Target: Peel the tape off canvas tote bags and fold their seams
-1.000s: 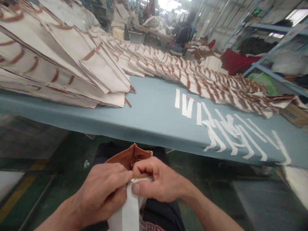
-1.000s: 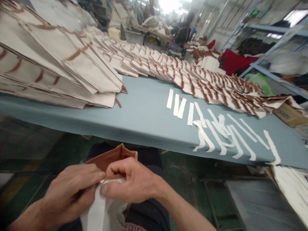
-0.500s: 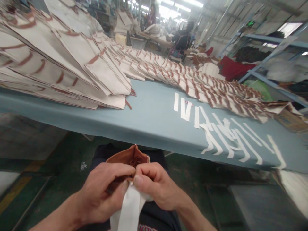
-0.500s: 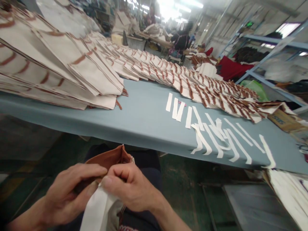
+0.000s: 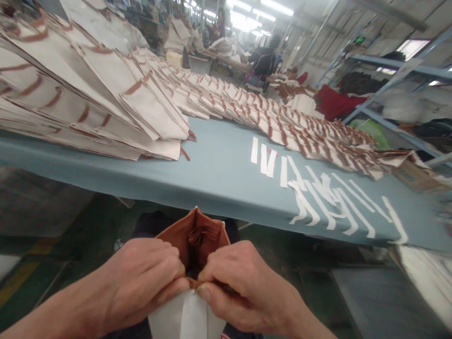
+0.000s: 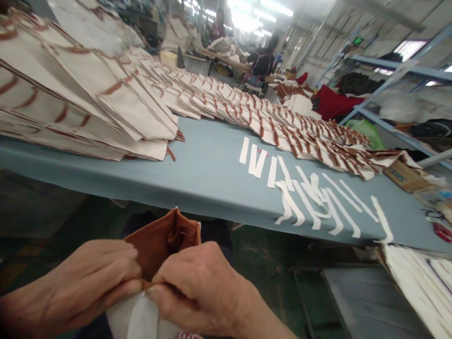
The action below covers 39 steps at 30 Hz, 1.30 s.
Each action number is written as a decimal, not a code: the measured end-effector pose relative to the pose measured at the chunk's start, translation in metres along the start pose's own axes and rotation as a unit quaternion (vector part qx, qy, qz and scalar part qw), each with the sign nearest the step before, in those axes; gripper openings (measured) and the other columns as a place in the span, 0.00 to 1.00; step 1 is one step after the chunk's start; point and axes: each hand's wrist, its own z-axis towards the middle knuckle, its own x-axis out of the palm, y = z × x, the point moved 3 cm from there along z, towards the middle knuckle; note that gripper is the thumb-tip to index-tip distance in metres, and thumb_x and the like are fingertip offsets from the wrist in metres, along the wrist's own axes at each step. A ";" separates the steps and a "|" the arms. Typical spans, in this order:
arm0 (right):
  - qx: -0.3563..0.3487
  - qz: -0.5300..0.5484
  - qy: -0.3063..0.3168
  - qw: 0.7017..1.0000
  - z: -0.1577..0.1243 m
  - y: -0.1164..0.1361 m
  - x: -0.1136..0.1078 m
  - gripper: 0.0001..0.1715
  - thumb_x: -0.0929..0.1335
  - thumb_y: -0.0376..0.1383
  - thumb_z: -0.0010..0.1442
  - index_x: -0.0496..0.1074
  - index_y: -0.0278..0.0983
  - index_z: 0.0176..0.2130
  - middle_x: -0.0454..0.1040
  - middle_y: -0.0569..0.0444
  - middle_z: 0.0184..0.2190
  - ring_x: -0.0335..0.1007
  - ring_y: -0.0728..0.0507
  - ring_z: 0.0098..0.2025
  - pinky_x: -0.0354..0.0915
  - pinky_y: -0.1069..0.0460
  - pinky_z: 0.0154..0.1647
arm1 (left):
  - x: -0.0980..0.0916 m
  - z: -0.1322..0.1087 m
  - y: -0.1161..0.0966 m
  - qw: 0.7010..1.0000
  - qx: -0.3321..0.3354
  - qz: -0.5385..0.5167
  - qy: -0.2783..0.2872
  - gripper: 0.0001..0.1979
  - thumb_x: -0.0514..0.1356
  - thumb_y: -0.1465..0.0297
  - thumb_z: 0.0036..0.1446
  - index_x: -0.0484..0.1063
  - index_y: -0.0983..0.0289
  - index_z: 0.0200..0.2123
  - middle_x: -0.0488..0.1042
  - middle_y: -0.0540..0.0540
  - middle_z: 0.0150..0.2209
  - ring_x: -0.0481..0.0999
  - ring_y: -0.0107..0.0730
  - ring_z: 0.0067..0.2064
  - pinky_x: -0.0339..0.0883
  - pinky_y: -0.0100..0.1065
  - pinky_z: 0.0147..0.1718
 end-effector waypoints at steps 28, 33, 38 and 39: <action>-0.027 -0.110 -0.053 0.992 -0.011 -0.004 0.001 0.31 0.68 0.51 0.82 0.67 0.41 0.28 0.74 0.59 0.20 0.67 0.48 0.23 0.60 0.49 0.31 | 0.015 0.002 -0.002 0.904 -0.254 -0.308 0.152 0.31 0.61 0.44 0.76 0.64 0.59 0.27 0.64 0.44 0.27 0.64 0.28 0.30 0.58 0.27 0.26; -0.043 -0.035 -0.013 0.998 -0.015 0.000 -0.005 0.20 0.65 0.41 0.82 0.75 0.41 0.37 0.80 0.57 0.26 0.72 0.48 0.27 0.62 0.51 0.33 | 0.011 0.003 -0.005 0.942 -0.206 -0.234 0.121 0.23 0.60 0.62 0.79 0.62 0.59 0.28 0.63 0.42 0.25 0.64 0.25 0.26 0.58 0.26 0.26; -0.018 -0.085 0.015 0.996 -0.022 0.000 -0.004 0.13 0.67 0.34 0.78 0.77 0.40 0.39 0.82 0.56 0.29 0.76 0.47 0.30 0.65 0.51 0.34 | 0.005 0.005 -0.008 0.966 -0.163 -0.148 0.137 0.14 0.65 0.74 0.70 0.68 0.58 0.31 0.75 0.42 0.30 0.74 0.26 0.30 0.62 0.26 0.30; -0.020 -0.091 0.019 0.995 -0.024 -0.001 -0.001 0.12 0.67 0.34 0.77 0.78 0.40 0.39 0.82 0.56 0.29 0.76 0.47 0.29 0.65 0.51 0.34 | 0.007 0.002 -0.009 0.967 -0.163 -0.143 0.136 0.14 0.65 0.75 0.70 0.68 0.58 0.31 0.75 0.42 0.30 0.74 0.26 0.30 0.63 0.26 0.30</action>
